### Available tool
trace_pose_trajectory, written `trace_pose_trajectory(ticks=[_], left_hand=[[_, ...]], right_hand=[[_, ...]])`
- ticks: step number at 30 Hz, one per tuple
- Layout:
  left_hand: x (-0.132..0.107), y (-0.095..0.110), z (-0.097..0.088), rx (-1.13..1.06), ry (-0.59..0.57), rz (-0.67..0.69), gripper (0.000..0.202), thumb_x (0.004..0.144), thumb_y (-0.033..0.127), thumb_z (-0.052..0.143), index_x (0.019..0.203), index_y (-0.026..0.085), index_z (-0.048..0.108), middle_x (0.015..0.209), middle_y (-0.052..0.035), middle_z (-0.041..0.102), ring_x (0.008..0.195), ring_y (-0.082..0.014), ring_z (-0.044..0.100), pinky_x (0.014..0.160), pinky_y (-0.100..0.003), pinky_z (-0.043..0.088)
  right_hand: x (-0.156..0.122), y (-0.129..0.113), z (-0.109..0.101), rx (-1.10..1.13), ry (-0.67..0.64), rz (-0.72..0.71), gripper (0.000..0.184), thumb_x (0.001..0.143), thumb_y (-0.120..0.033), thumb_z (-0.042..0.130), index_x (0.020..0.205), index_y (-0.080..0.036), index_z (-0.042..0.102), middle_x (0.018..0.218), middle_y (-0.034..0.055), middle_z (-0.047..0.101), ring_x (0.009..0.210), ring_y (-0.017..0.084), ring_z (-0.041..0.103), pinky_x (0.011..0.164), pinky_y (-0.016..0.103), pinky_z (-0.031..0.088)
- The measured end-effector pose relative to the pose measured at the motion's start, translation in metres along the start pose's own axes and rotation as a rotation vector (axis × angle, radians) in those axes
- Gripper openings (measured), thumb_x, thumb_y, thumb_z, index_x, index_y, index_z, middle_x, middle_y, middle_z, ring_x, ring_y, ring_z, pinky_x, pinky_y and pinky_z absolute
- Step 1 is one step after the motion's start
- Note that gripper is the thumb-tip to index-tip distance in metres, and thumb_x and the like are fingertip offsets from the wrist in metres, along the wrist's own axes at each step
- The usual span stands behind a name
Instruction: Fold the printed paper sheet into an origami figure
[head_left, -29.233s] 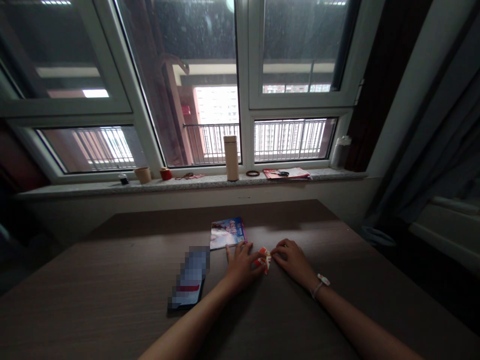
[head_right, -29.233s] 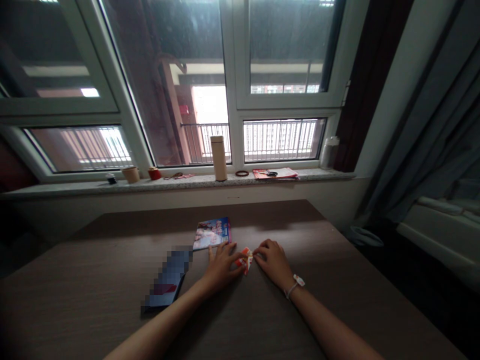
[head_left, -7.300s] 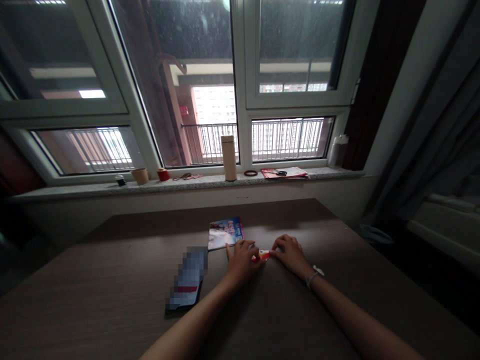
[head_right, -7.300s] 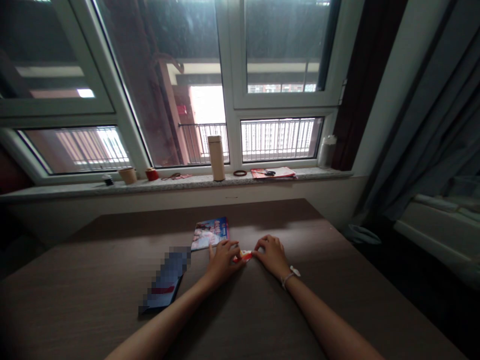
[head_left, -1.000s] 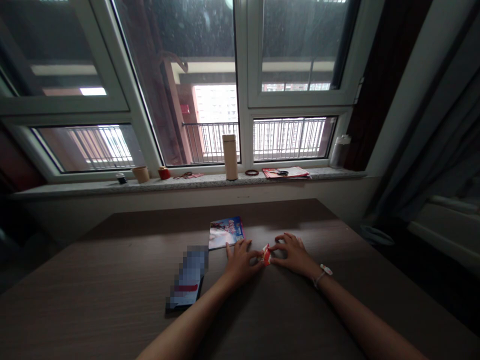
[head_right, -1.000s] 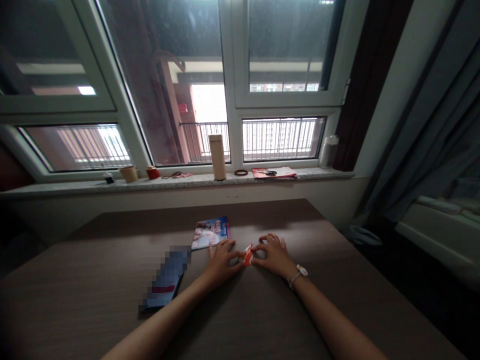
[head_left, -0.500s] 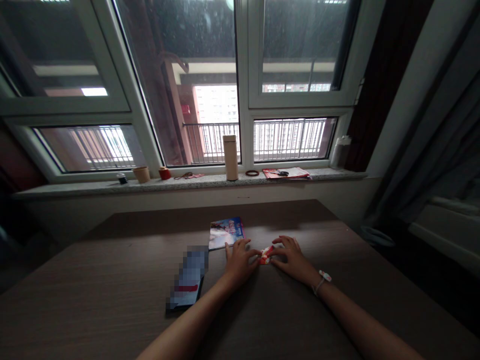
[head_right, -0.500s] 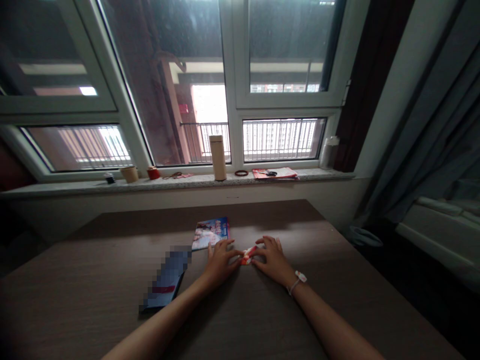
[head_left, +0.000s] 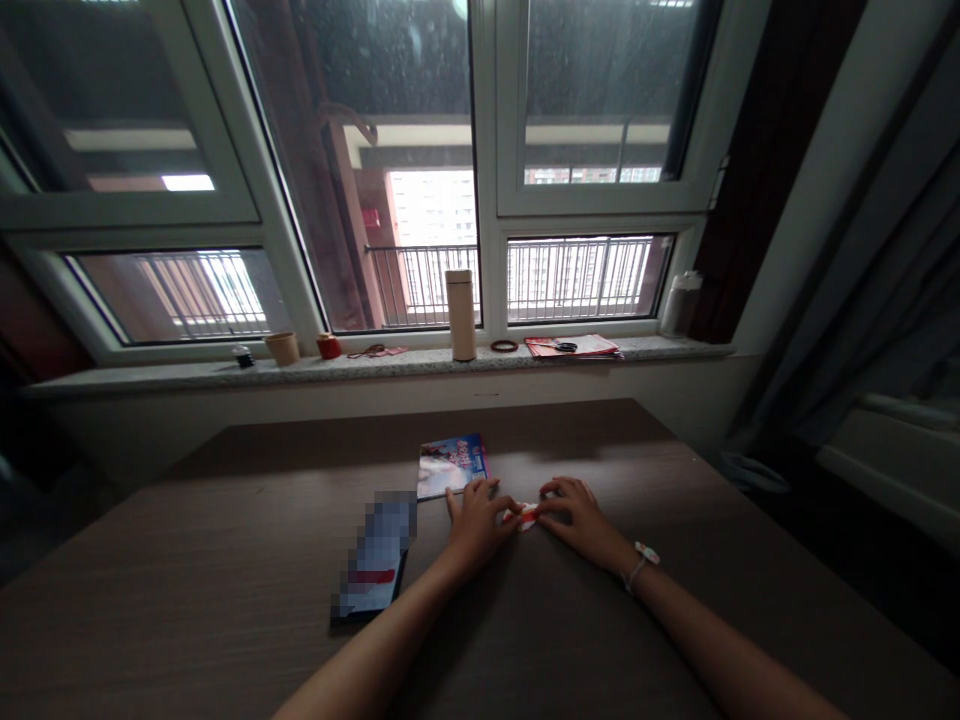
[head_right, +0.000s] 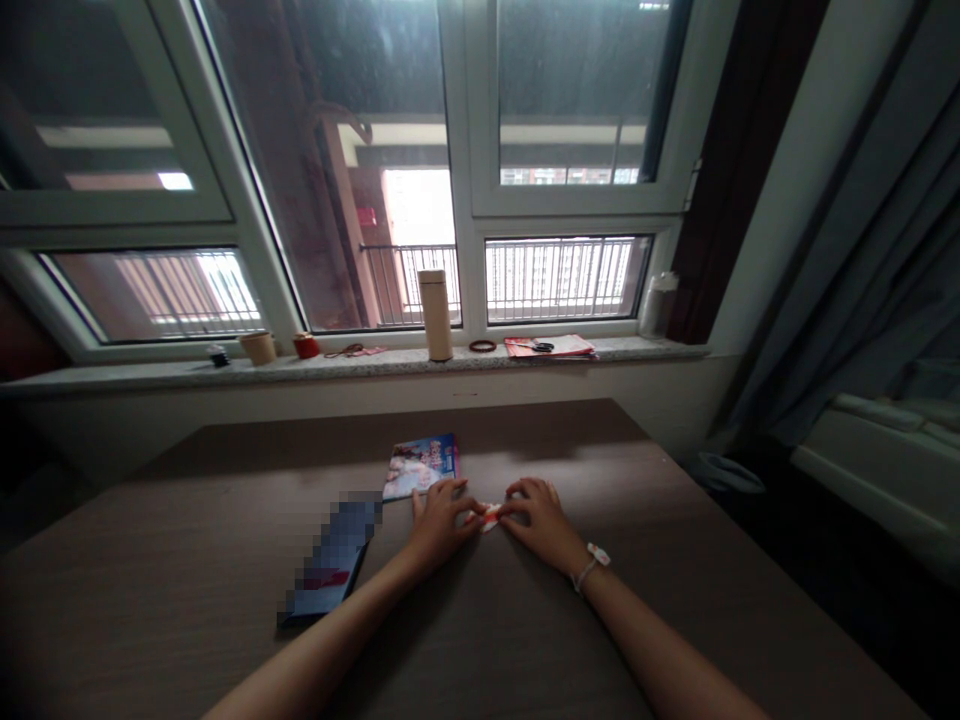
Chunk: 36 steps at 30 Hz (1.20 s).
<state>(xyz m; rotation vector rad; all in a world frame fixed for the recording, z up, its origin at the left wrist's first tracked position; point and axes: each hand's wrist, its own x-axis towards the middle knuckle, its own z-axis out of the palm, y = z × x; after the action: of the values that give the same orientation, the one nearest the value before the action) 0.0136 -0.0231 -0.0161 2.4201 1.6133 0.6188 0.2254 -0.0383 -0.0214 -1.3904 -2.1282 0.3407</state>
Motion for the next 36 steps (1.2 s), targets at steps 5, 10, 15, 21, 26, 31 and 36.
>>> trace_pose_trajectory(ticks=[5, 10, 15, 21, 26, 31, 36], left_hand=[[-0.0003, 0.0004, 0.0022, 0.016, 0.0, -0.002, 0.015, 0.083, 0.039, 0.066, 0.097, 0.037, 0.071, 0.138, -0.0031, 0.049, 0.132, -0.0327, 0.033, 0.102, -0.075, 0.003], [0.0009, 0.0015, 0.0031, 0.024, -0.003, -0.003, 0.016, 0.086, 0.047, 0.061, 0.093, 0.035, 0.07, 0.14, -0.0014, 0.048, 0.133, -0.0329, 0.032, 0.1, -0.077, 0.003], [0.003, 0.0009, 0.0038, 0.02, -0.016, -0.018, 0.016, 0.085, 0.048, 0.061, 0.094, 0.037, 0.069, 0.14, 0.0002, 0.048, 0.133, -0.0332, 0.032, 0.099, -0.078, 0.003], [0.0034, 0.0008, 0.0037, 0.017, -0.049, -0.043, 0.018, 0.085, 0.048, 0.06, 0.096, 0.037, 0.07, 0.144, -0.0004, 0.044, 0.136, -0.0339, 0.027, 0.101, -0.076, 0.0], [0.0032, 0.0019, 0.0029, 0.017, -0.054, -0.046, 0.017, 0.085, 0.047, 0.061, 0.096, 0.037, 0.069, 0.143, -0.0001, 0.045, 0.136, -0.0334, 0.026, 0.1, -0.077, 0.0], [0.0045, 0.0014, 0.0052, 0.016, -0.022, -0.039, 0.016, 0.086, 0.047, 0.061, 0.092, 0.036, 0.069, 0.142, 0.0003, 0.046, 0.135, -0.0328, 0.028, 0.1, -0.078, -0.001], [0.0052, 0.0009, 0.0065, 0.026, -0.019, -0.04, 0.019, 0.085, 0.05, 0.061, 0.093, 0.036, 0.069, 0.142, 0.0005, 0.046, 0.135, -0.0339, 0.028, 0.099, -0.079, 0.0]], right_hand=[[0.0031, 0.0024, 0.0017, -0.014, 0.121, 0.062, 0.017, 0.086, -0.038, 0.058, 0.089, -0.028, 0.072, 0.11, 0.0043, 0.06, 0.112, 0.022, 0.05, 0.105, 0.04, 0.032], [0.0048, 0.0027, 0.0027, -0.025, 0.109, 0.075, 0.018, 0.084, -0.042, 0.06, 0.086, -0.029, 0.073, 0.106, 0.0037, 0.061, 0.109, 0.023, 0.051, 0.102, 0.04, 0.032], [0.0061, 0.0061, 0.0054, -0.027, 0.116, 0.095, 0.019, 0.086, -0.042, 0.058, 0.085, -0.03, 0.073, 0.106, 0.0027, 0.062, 0.11, 0.023, 0.051, 0.102, 0.042, 0.031], [0.0073, 0.0067, 0.0053, -0.069, 0.104, 0.12, 0.023, 0.09, -0.042, 0.052, 0.085, -0.031, 0.072, 0.106, 0.0015, 0.063, 0.109, 0.022, 0.051, 0.101, 0.042, 0.031], [0.0084, 0.0033, 0.0031, -0.094, 0.103, 0.127, 0.025, 0.091, -0.041, 0.05, 0.084, -0.03, 0.071, 0.105, 0.0014, 0.062, 0.108, 0.022, 0.051, 0.102, 0.043, 0.03], [0.0083, 0.0017, 0.0027, -0.08, 0.089, 0.125, 0.026, 0.092, -0.042, 0.049, 0.084, -0.03, 0.07, 0.105, 0.0019, 0.061, 0.109, 0.022, 0.05, 0.104, 0.046, 0.026], [0.0081, 0.0016, 0.0038, -0.077, 0.087, 0.108, 0.025, 0.089, -0.045, 0.052, 0.082, -0.028, 0.069, 0.106, 0.0022, 0.06, 0.11, 0.022, 0.049, 0.104, 0.046, 0.026]])
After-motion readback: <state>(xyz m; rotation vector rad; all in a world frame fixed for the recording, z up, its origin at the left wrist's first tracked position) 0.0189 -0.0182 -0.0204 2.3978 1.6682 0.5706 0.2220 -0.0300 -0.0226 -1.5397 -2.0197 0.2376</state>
